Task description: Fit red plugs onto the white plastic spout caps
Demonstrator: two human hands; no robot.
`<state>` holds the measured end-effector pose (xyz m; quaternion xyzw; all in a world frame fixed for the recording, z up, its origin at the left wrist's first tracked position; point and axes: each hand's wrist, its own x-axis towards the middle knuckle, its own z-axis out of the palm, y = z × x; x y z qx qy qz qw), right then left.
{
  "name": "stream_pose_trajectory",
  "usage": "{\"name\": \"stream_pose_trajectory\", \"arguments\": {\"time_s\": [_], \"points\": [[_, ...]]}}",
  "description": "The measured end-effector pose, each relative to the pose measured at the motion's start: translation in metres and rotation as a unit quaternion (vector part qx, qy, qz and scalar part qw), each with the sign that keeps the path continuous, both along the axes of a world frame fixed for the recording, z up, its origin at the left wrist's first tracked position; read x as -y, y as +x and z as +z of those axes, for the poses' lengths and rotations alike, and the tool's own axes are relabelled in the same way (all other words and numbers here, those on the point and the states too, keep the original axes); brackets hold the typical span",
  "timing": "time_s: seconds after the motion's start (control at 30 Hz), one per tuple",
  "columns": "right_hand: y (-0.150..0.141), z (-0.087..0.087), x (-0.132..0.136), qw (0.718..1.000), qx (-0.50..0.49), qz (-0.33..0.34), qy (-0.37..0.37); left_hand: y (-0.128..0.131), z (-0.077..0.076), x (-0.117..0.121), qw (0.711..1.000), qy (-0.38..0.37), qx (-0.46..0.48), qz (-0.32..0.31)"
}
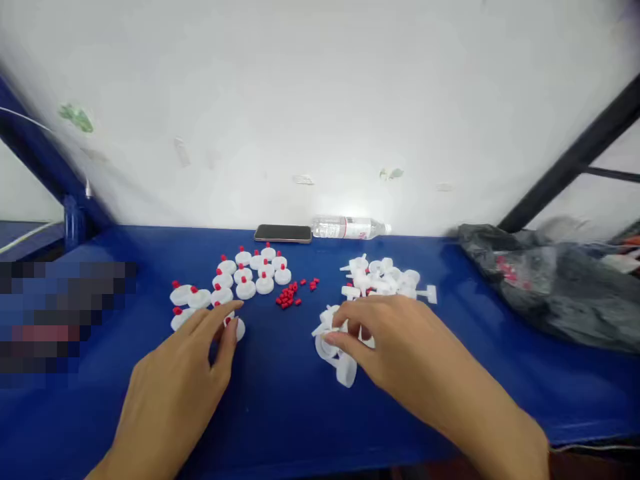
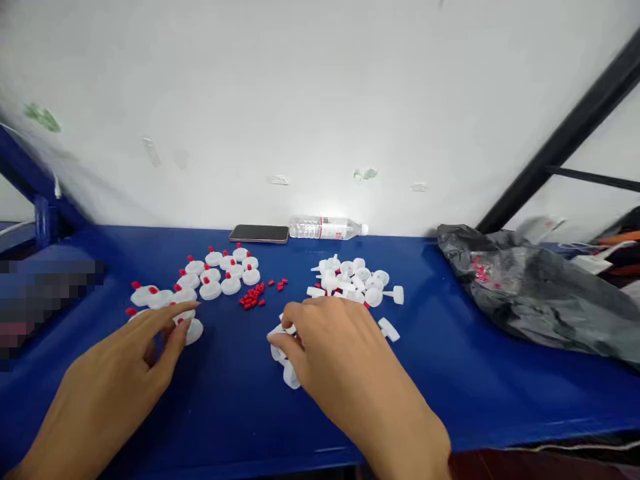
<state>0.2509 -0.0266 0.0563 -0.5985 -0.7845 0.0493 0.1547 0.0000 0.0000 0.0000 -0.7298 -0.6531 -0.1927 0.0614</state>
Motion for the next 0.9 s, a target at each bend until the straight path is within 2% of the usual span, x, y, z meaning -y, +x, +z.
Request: {"name": "stream_pose_trajectory", "arguments": {"time_s": [0.1, 0.17, 0.23, 0.3, 0.43, 0.63, 0.77, 0.9], "points": [[-0.003, 0.002, 0.000, 0.999, 0.041, -0.022, -0.011, 0.002, -0.005, 0.003, 0.997, 0.049, 0.027, -0.044], [-0.005, 0.001, -0.001, 0.998, 0.064, -0.027, -0.009, 0.004, -0.010, 0.004, 0.993, 0.061, 0.029, -0.096], [-0.007, -0.002, -0.002, 0.996, 0.081, -0.021, -0.002, 0.008, -0.016, 0.006, 0.987, 0.048, 0.013, -0.152], [-0.009, -0.005, -0.003, 0.996, 0.089, -0.006, 0.005, 0.013, -0.020, 0.007, 0.983, 0.011, -0.033, -0.180], [-0.011, -0.010, -0.004, 0.998, 0.064, 0.022, -0.010, 0.024, -0.018, 0.006, 0.975, -0.056, -0.127, -0.171], [-0.010, -0.007, -0.001, 0.998, 0.020, 0.053, -0.027, 0.041, -0.004, 0.002, 0.968, -0.128, -0.171, -0.131], [-0.006, -0.002, 0.000, 0.997, -0.012, 0.069, -0.013, 0.047, -0.002, 0.000, 0.965, -0.138, -0.187, -0.125], [0.000, 0.002, 0.002, 0.997, -0.032, 0.067, 0.005, 0.046, -0.007, -0.002, 0.970, -0.129, -0.170, -0.118]]}}
